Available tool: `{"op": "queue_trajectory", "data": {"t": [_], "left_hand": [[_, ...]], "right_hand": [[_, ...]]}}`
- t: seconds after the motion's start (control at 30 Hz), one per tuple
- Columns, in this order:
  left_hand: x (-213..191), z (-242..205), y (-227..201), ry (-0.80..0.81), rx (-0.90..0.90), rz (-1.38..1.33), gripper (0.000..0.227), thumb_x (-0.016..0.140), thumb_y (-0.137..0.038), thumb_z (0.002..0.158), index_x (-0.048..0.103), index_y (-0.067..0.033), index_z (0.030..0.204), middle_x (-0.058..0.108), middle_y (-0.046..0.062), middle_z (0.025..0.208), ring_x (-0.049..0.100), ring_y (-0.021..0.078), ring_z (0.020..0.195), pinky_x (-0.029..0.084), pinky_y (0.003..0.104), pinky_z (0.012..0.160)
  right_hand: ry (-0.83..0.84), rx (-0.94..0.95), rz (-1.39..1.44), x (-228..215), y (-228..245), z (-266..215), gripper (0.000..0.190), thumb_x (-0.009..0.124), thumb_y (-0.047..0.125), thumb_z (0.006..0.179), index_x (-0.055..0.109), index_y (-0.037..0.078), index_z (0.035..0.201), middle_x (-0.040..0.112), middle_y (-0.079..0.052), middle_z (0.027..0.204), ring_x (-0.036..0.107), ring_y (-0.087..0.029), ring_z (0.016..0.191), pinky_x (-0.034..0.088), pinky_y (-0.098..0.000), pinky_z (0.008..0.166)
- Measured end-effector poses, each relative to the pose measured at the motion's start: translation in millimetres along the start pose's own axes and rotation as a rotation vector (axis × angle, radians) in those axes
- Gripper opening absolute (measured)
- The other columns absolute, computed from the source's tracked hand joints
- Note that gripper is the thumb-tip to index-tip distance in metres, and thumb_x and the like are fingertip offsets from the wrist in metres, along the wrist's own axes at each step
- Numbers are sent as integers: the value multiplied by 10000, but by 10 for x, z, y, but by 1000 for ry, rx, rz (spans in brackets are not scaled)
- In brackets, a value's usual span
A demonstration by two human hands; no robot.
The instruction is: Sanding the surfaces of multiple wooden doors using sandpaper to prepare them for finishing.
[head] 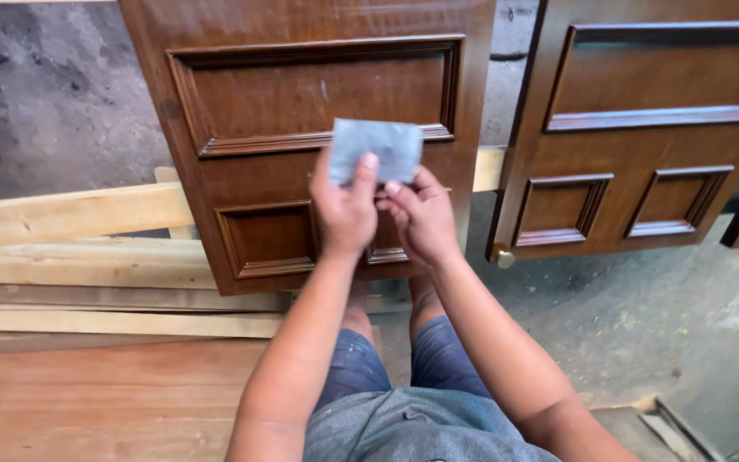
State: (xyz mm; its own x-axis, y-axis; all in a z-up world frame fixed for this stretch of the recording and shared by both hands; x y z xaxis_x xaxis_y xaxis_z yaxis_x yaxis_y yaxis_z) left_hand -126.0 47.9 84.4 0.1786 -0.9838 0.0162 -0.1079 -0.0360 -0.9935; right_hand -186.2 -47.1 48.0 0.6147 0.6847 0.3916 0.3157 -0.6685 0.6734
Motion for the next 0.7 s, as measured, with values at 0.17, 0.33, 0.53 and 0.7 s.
{"op": "queue_trajectory", "data": {"t": [0.17, 0.33, 0.53, 0.7], "left_hand": [[-222, 832, -353, 260, 430, 423, 297, 724, 31, 823, 725, -57, 1106, 663, 90, 954, 604, 237, 833, 524, 371, 740], [6, 1024, 307, 644, 896, 1025, 240, 637, -14, 934, 680, -38, 1169, 598, 115, 939, 551, 327, 839, 432, 441, 675], [247, 621, 677, 725, 867, 1205, 462, 522, -22, 893, 613, -42, 1345, 594, 145, 1278, 547, 328, 1080, 488, 440, 896], [568, 814, 608, 617, 815, 1371, 568, 610, -14, 836, 574, -125, 1393, 565, 92, 1313, 537, 284, 1068, 467, 424, 804]], "right_hand": [[271, 187, -495, -651, 135, -689, 180, 731, 138, 914, 689, 25, 1046, 709, -99, 928, 677, -163, 873, 577, -317, 799], [356, 433, -909, -1567, -110, -1377, 246, 750, 277, 900, 747, 118, 1088, 751, -5, 1084, 685, -124, 1024, 516, -295, 943], [185, 618, -1014, -2856, -532, -1875, 206, 752, 200, 879, 719, 88, 1048, 773, 0, 966, 723, -94, 892, 556, -251, 880], [-192, 697, -664, -3267, -592, -1817, 112, 638, 60, 956, 747, 35, 949, 779, -97, 877, 680, -149, 772, 517, -254, 746]]}}
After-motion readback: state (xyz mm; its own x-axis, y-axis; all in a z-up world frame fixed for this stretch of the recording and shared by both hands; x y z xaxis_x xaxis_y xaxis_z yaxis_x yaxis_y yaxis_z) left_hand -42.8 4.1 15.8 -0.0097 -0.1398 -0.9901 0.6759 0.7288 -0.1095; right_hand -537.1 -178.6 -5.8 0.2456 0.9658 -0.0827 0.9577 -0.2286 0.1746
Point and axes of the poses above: each hand's wrist, its own z-axis towards the middle knuckle, its own x-axis out of the palm, y = z × x, the point moved 1 cm from there along z, towards the middle knuckle
